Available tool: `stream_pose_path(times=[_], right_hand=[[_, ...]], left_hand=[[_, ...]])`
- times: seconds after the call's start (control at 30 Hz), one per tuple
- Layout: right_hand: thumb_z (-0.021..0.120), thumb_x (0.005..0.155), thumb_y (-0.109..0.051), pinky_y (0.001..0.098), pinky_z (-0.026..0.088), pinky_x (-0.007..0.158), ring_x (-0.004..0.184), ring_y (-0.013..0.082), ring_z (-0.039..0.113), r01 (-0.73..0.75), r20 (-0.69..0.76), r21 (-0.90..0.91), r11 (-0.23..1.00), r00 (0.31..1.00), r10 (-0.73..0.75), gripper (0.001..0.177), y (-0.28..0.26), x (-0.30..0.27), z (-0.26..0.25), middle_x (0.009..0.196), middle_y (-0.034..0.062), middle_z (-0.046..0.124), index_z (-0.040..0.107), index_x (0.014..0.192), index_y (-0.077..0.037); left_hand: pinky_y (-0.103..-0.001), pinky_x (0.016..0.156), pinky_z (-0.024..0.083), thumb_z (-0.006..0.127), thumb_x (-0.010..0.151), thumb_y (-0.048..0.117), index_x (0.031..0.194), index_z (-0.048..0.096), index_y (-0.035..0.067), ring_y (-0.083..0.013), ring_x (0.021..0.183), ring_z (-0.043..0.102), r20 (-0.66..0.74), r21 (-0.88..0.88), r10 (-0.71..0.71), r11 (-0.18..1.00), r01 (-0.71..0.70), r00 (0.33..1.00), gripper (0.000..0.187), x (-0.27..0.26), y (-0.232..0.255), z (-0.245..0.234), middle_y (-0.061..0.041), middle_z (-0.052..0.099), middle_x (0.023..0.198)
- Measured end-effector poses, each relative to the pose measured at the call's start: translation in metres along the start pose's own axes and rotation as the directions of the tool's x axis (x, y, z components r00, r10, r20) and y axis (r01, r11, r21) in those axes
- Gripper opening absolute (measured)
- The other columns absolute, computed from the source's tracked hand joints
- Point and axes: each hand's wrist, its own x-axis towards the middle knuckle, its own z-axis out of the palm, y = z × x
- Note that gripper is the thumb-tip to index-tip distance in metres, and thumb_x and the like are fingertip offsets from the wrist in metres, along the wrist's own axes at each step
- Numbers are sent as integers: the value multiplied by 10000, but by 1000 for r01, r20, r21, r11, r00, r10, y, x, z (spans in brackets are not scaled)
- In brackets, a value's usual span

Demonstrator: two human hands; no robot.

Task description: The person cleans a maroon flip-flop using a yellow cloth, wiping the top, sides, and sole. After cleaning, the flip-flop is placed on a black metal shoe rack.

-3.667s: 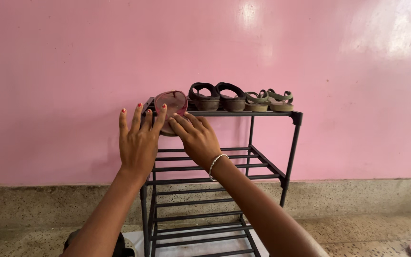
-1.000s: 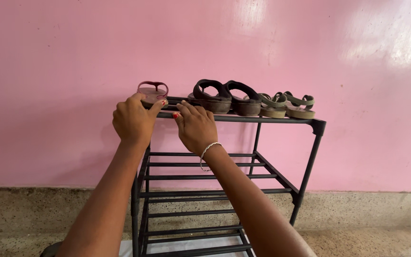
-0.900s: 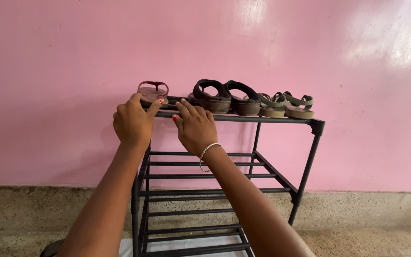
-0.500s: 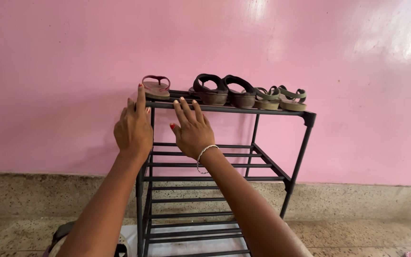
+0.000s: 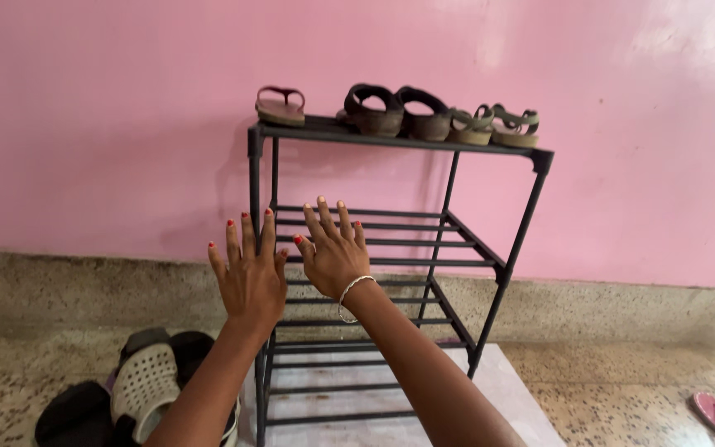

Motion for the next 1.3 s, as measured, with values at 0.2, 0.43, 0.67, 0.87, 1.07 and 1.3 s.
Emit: stream_pose_path(times=[0.2, 0.43, 0.67, 0.87, 1.07, 1.3], right_hand=[[328, 1035, -484, 576, 93, 1241, 1572, 340, 28, -4, 26, 22, 1000, 1000, 4, 641, 3, -46, 36, 1714, 58, 108, 209, 1623, -260], [333, 1041, -490, 578, 104, 1234, 1568, 354, 51, 11, 48, 83, 996, 999, -15, 642, 1, -94, 78, 1709, 68, 135, 223, 1619, -234], [360, 1046, -515, 564, 148, 1238, 1569, 363, 110, 54, 52, 102, 993, 997, -60, 642, -3, -142, 118, 1706, 91, 184, 273, 1616, -234], [408, 1025, -542, 561, 150, 1222, 1560, 376, 126, 65, 89, 118, 991, 993, -75, 675, -12, -174, 145, 1692, 114, 185, 285, 1608, -224], [415, 1023, -557, 564, 165, 1224, 1553, 377, 147, 59, 111, 166, 984, 991, -78, 669, -30, -204, 178, 1696, 118, 195, 312, 1601, -235], [421, 1023, -549, 571, 183, 1210, 1545, 375, 165, 50, 185, 189, 981, 979, -85, 665, -57, -238, 215, 1681, 123, 224, 328, 1596, -225]], left_hand=[[-625, 1198, 127, 447, 1023, 397, 1623, 263, 240, -338, 1533, 228, 83, 35, 9, 999, -12, 997, 647, -56, -5, 12, -142, 300, 1649], [-594, 1203, 140, 467, 991, 458, 1597, 265, 258, -306, 1521, 229, 172, 45, -16, 999, 8, 985, 670, -120, -7, 23, -115, 299, 1639], [-584, 1188, 203, 460, 998, 491, 1616, 256, 244, -328, 1493, 299, 276, 89, -53, 996, 30, 960, 697, -178, -22, 23, -136, 310, 1642], [-587, 1181, 195, 444, 1003, 512, 1616, 278, 246, -337, 1484, 317, 334, 116, -88, 992, 51, 939, 688, -215, -41, 15, -144, 312, 1631], [-583, 1192, 178, 458, 998, 523, 1609, 311, 227, -349, 1493, 305, 336, 95, -73, 995, 43, 939, 694, -253, -61, 1, -168, 335, 1632], [-598, 1191, 183, 508, 973, 525, 1597, 325, 238, -338, 1504, 299, 378, 157, -92, 987, 34, 921, 712, -291, -86, -14, -164, 347, 1624]])
